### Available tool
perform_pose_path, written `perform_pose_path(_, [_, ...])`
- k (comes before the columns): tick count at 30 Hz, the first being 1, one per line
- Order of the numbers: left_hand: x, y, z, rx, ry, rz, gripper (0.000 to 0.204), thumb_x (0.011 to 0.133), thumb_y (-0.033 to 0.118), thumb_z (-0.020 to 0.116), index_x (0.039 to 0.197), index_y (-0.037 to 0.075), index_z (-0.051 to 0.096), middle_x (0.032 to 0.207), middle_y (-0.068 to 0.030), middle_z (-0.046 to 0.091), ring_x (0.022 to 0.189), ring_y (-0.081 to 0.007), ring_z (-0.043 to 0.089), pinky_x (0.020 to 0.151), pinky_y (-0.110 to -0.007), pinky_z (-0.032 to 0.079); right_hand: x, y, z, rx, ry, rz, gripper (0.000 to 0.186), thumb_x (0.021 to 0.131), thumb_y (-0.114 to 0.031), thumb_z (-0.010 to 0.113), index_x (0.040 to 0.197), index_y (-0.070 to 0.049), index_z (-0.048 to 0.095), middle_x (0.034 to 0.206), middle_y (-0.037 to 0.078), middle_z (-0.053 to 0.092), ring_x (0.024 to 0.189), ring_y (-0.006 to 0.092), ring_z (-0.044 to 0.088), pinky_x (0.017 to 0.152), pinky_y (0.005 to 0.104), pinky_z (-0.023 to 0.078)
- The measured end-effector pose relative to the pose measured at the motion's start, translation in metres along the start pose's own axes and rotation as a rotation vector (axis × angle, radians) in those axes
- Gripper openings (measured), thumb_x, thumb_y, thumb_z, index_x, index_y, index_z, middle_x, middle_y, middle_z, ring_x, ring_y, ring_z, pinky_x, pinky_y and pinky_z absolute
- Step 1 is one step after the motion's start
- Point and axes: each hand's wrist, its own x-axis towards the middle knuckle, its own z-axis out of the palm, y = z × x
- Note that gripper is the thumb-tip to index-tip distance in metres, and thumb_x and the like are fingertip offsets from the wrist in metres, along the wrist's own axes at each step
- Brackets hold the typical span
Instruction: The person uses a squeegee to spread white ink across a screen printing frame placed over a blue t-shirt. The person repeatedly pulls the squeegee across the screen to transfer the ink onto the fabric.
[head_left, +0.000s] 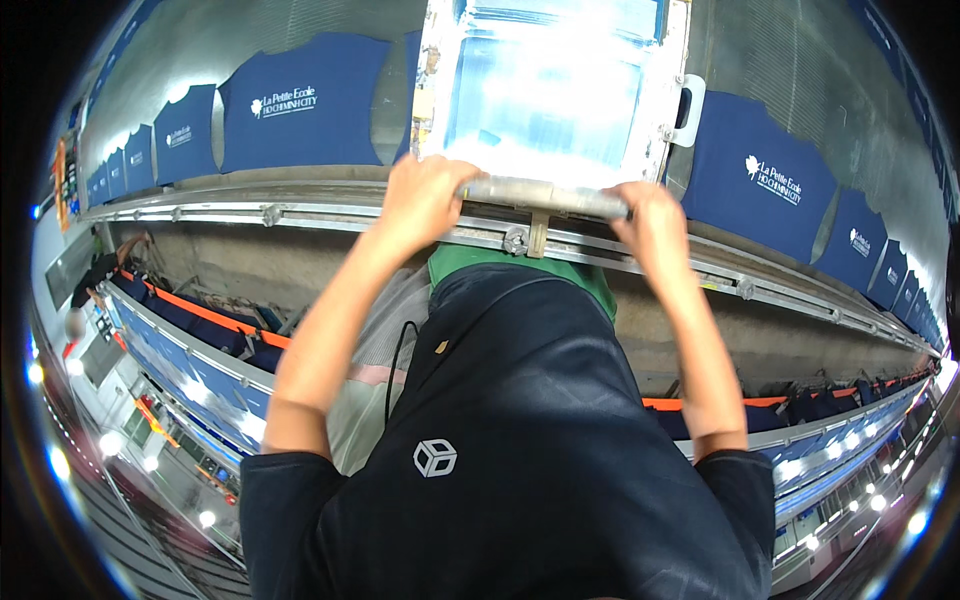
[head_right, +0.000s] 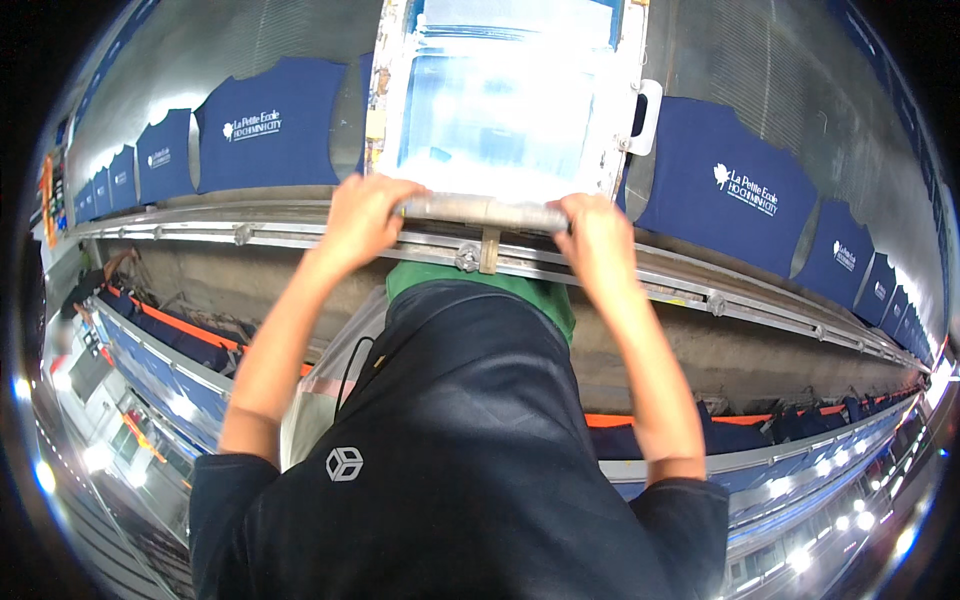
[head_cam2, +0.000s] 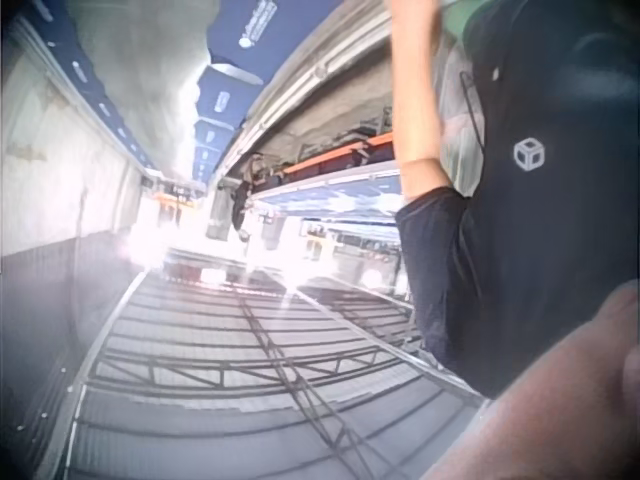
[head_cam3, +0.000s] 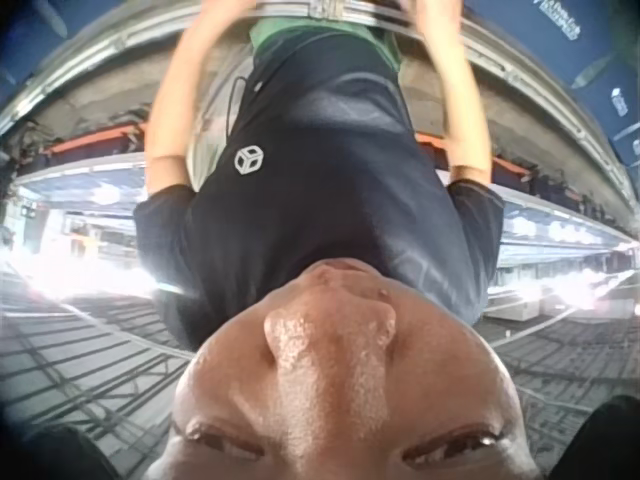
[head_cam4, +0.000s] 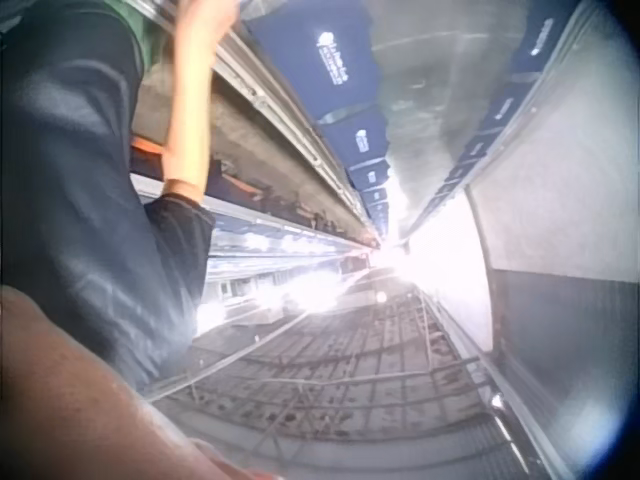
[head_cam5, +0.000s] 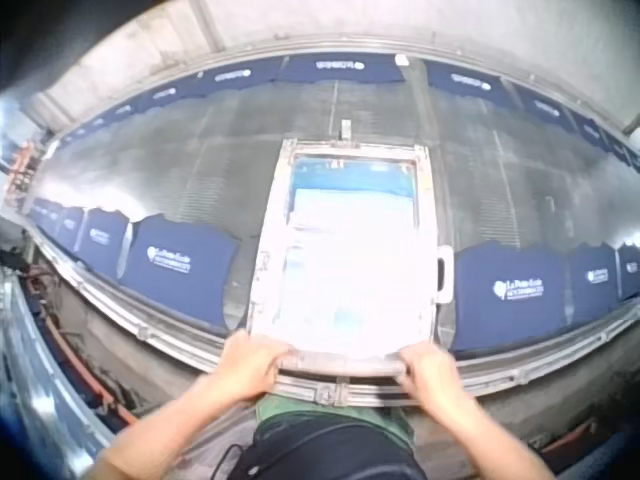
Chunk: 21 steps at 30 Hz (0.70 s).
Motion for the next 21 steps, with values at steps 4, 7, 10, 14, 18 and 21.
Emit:
perform_pose_path(4, [0.131, -0.04, -0.051, 0.109, -0.003, -0.021, 0.051, 0.078, 0.045, 0.083, 0.12, 0.017, 0.076, 0.097, -0.014, 0.077, 0.09, -0.0301, 0.075, 0.081, -0.043, 0.059, 0.13, 0.039, -0.053, -0.07, -0.092, 0.126, 0.054, 0.084, -0.034, 0.085, 0.12, 0.004, 0.073, 0.103, 0.024, 0.076, 0.095, 0.0304, 0.076, 0.087, 0.042, 0.059])
perform_pose_path(7, [0.233, -0.086, -0.067, 0.068, -0.047, 0.104, 0.058, 0.074, 0.049, 0.086, 0.121, 0.016, 0.076, 0.096, -0.0135, 0.078, 0.087, -0.0271, 0.076, 0.082, -0.042, 0.058, 0.205, 0.074, -0.068, -0.257, 0.036, -0.025, 0.068, 0.079, -0.036, 0.088, 0.125, 0.009, 0.068, 0.105, 0.025, 0.076, 0.098, 0.0318, 0.075, 0.09, 0.0423, 0.058])
perform_pose_path(10, [0.231, -0.065, -0.1, -0.01, 0.028, -0.015, 0.053, 0.069, 0.035, 0.089, 0.114, 0.009, 0.077, 0.096, -0.0168, 0.078, 0.09, -0.03, 0.075, 0.083, -0.042, 0.058, 0.242, 0.081, -0.077, -0.102, 0.077, -0.149, 0.046, 0.066, -0.021, 0.091, 0.101, 0.005, 0.074, 0.086, 0.026, 0.073, 0.081, 0.0348, 0.074, 0.077, 0.042, 0.058])
perform_pose_path(14, [0.222, -0.063, -0.077, -0.135, -0.184, -0.166, 0.055, 0.068, 0.04, 0.088, 0.112, 0.008, 0.077, 0.096, -0.0185, 0.077, 0.091, -0.0326, 0.074, 0.082, -0.043, 0.058, 0.206, 0.085, -0.047, -0.105, 0.117, -0.113, 0.066, 0.078, -0.036, 0.089, 0.125, 0.006, 0.069, 0.1, 0.026, 0.075, 0.096, 0.032, 0.076, 0.088, 0.0409, 0.059])
perform_pose_path(18, [0.133, -0.051, -0.023, 0.126, 0.083, -0.001, 0.05, 0.074, 0.045, 0.087, 0.116, 0.02, 0.077, 0.089, -0.0129, 0.076, 0.088, -0.0338, 0.074, 0.082, -0.045, 0.058, 0.131, 0.047, -0.017, 0.023, -0.013, 0.108, 0.043, 0.075, -0.027, 0.09, 0.106, 0.0, 0.076, 0.083, 0.022, 0.074, 0.084, 0.0357, 0.075, 0.081, 0.0456, 0.058])
perform_pose_path(21, [0.117, -0.046, -0.021, 0.066, -0.059, -0.054, 0.045, 0.076, 0.042, 0.086, 0.114, 0.019, 0.079, 0.094, -0.012, 0.078, 0.092, -0.032, 0.075, 0.084, -0.046, 0.059, 0.118, 0.033, -0.015, -0.033, -0.066, 0.113, 0.044, 0.074, -0.027, 0.091, 0.104, 0.0, 0.075, 0.084, 0.023, 0.073, 0.087, 0.0351, 0.075, 0.082, 0.0448, 0.058])
